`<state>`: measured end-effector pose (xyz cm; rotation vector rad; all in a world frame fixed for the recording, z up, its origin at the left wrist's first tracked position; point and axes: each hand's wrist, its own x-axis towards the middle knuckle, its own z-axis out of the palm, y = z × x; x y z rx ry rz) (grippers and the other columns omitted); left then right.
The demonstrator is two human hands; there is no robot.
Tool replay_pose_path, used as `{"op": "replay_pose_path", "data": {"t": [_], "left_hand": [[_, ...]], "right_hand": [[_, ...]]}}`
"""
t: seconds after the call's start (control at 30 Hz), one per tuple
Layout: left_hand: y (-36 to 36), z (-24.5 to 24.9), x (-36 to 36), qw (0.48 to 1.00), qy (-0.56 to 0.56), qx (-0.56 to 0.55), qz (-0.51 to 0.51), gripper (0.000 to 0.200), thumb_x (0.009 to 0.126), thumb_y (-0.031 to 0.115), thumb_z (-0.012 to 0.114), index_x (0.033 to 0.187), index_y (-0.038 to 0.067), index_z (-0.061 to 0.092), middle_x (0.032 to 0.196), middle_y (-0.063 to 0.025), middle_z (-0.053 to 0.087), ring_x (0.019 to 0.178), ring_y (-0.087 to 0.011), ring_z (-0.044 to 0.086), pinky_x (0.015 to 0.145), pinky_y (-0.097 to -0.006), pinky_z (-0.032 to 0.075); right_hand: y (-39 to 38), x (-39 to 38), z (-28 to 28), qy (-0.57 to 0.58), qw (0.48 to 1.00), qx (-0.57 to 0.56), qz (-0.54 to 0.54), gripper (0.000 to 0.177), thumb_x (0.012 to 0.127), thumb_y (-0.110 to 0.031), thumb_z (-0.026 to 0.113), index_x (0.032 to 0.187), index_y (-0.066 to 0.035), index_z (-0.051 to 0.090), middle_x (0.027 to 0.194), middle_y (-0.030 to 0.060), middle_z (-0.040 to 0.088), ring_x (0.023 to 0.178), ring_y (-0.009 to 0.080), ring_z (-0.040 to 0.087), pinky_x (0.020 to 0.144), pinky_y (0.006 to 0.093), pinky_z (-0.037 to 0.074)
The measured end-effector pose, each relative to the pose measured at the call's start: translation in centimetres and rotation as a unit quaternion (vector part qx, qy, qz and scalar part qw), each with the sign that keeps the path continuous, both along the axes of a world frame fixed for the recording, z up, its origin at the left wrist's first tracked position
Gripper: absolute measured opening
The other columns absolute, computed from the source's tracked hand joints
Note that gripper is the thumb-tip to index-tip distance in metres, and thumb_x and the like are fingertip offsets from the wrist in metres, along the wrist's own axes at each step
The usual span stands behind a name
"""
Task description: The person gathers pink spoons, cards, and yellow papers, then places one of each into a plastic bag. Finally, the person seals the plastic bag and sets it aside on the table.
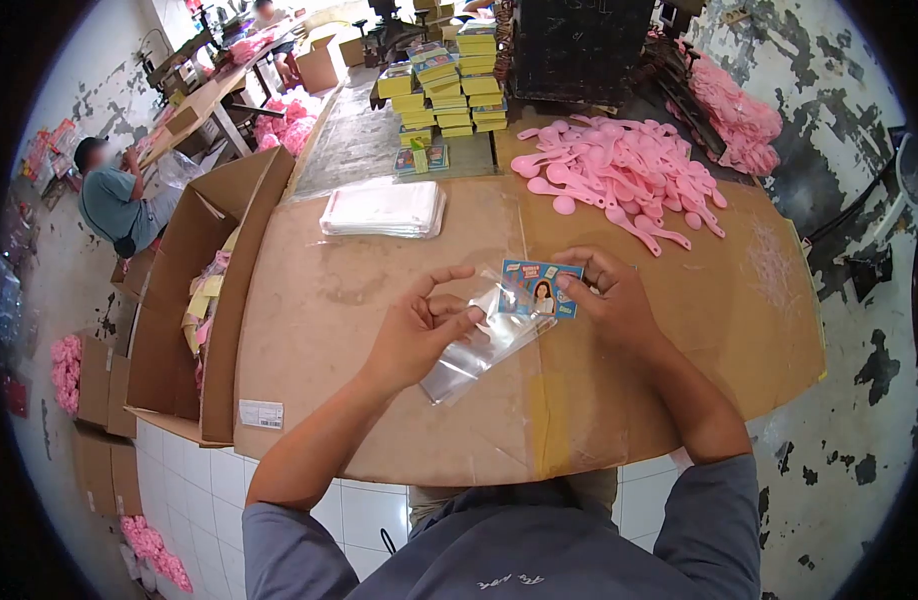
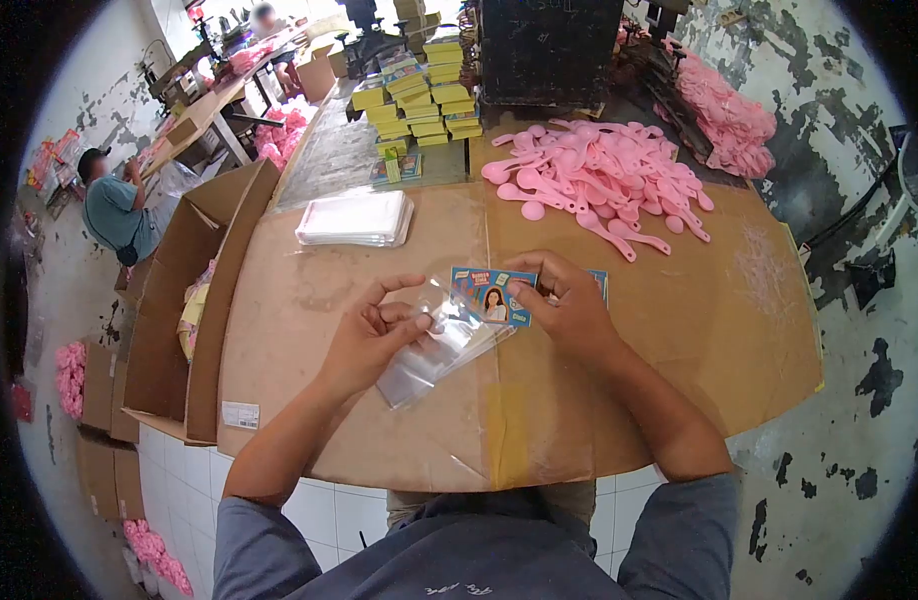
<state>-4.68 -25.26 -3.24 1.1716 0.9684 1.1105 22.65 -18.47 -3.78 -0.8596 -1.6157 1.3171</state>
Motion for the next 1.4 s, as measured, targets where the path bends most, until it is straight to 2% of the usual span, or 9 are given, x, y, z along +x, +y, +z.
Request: {"op": "replay_pose_path", "data": {"t": [0.3,0.5,0.7,0.9,1.0,1.1,1.2,1.3,1.4], "left_hand": [[-0.3,-0.5,1.0,0.999,0.030,0.022,0.020,0.057,0.093,0.000,0.073,0.143,-0.004,0.044,0.096,-0.0162,0.077,0.090,-0.0177,0.075,0.083,-0.0282,0.057],[-0.4,-0.2,1.0,0.999,0.036,0.005,0.015,0.060,0.094,0.001,0.072,0.146,-0.005,0.042,0.098,-0.0168,0.077,0.091,-0.0168,0.074,0.084,-0.0281,0.056],[-0.9,-0.3,1.3,0.991,0.123,0.055,0.004,0.061,0.095,0.003,0.072,0.149,0.000,0.044,0.101,-0.0135,0.077,0.095,-0.0131,0.071,0.084,-0.0279,0.056],[-1.8,0.5,2.1,0.969,0.233,0.080,-0.036,0.056,0.096,0.004,0.071,0.147,0.004,0.048,0.102,-0.0113,0.077,0.092,-0.0112,0.069,0.079,-0.0280,0.055],[-1.5,-0.2,1.9,0.983,0.171,0.057,-0.031,0.051,0.097,0.003,0.069,0.144,0.003,0.050,0.102,-0.0109,0.076,0.092,-0.0103,0.069,0.077,-0.0266,0.055],[-1.2,-0.2,1.9,0.994,0.104,0.031,-0.004,0.047,0.098,0.002,0.068,0.141,0.001,0.051,0.100,-0.0097,0.076,0.089,-0.0088,0.069,0.074,-0.0236,0.054],[-1.3,-0.4,1.8,0.990,0.136,0.041,-0.005,0.043,0.099,0.002,0.067,0.139,-0.001,0.053,0.098,-0.0083,0.075,0.083,-0.0071,0.068,0.067,-0.0211,0.053],[-1.1,-1.1,1.7,0.990,0.132,0.052,0.005,0.039,0.099,0.004,0.066,0.136,-0.001,0.055,0.098,-0.0082,0.075,0.080,-0.0065,0.068,0.064,-0.0215,0.053],[-1.1,0.3,1.6,0.995,0.097,-0.002,0.014,0.036,0.100,0.003,0.065,0.135,-0.001,0.056,0.101,-0.0094,0.075,0.083,-0.0073,0.068,0.067,-0.0238,0.055]], "right_hand": [[0.1,0.3,-0.6,-0.044,0.992,0.119,-0.001,0.023,0.098,-0.005,0.066,0.121,-0.003,0.063,0.106,0.0043,0.071,0.090,0.0074,0.064,0.075,0.0242,0.050],[-0.5,-0.5,-0.1,0.039,0.994,0.095,-0.046,0.019,0.096,-0.003,0.067,0.115,-0.004,0.069,0.100,0.0045,0.070,0.085,0.0082,0.064,0.072,0.0250,0.049],[-0.5,-0.1,1.1,-0.166,0.941,0.294,0.037,0.024,0.091,-0.003,0.072,0.114,-0.007,0.072,0.100,0.0079,0.071,0.077,0.0140,0.064,0.066,0.0279,0.049],[-2.6,-2.1,-0.4,0.002,0.997,0.019,0.081,0.023,0.092,-0.008,0.075,0.113,-0.002,0.072,0.092,0.0066,0.073,0.072,0.0128,0.065,0.067,0.0279,0.052],[-1.9,-2.1,-0.6,0.038,0.999,0.032,0.000,0.019,0.093,-0.009,0.074,0.111,-0.001,0.073,0.093,0.0070,0.073,0.074,0.0123,0.066,0.069,0.0269,0.053],[-2.3,-1.1,1.3,-0.146,0.979,0.135,0.051,0.014,0.095,-0.010,0.072,0.105,-0.001,0.074,0.094,0.0075,0.072,0.083,0.0143,0.068,0.074,0.0292,0.054],[-2.1,-1.3,1.6,-0.131,0.958,0.192,0.165,0.010,0.094,-0.009,0.070,0.100,-0.003,0.075,0.099,0.0088,0.072,0.094,0.0199,0.068,0.080,0.0326,0.054],[2.3,1.9,0.7,-0.220,0.937,0.256,0.083,0.006,0.089,-0.006,0.071,0.093,-0.003,0.074,0.106,0.0102,0.071,0.102,0.0274,0.066,0.085,0.0377,0.053],[5.9,7.4,0.7,-0.424,0.818,0.321,-0.221,0.016,0.084,-0.007,0.072,0.100,-0.004,0.070,0.104,0.0119,0.068,0.100,0.0318,0.065,0.084,0.0432,0.052]]}}
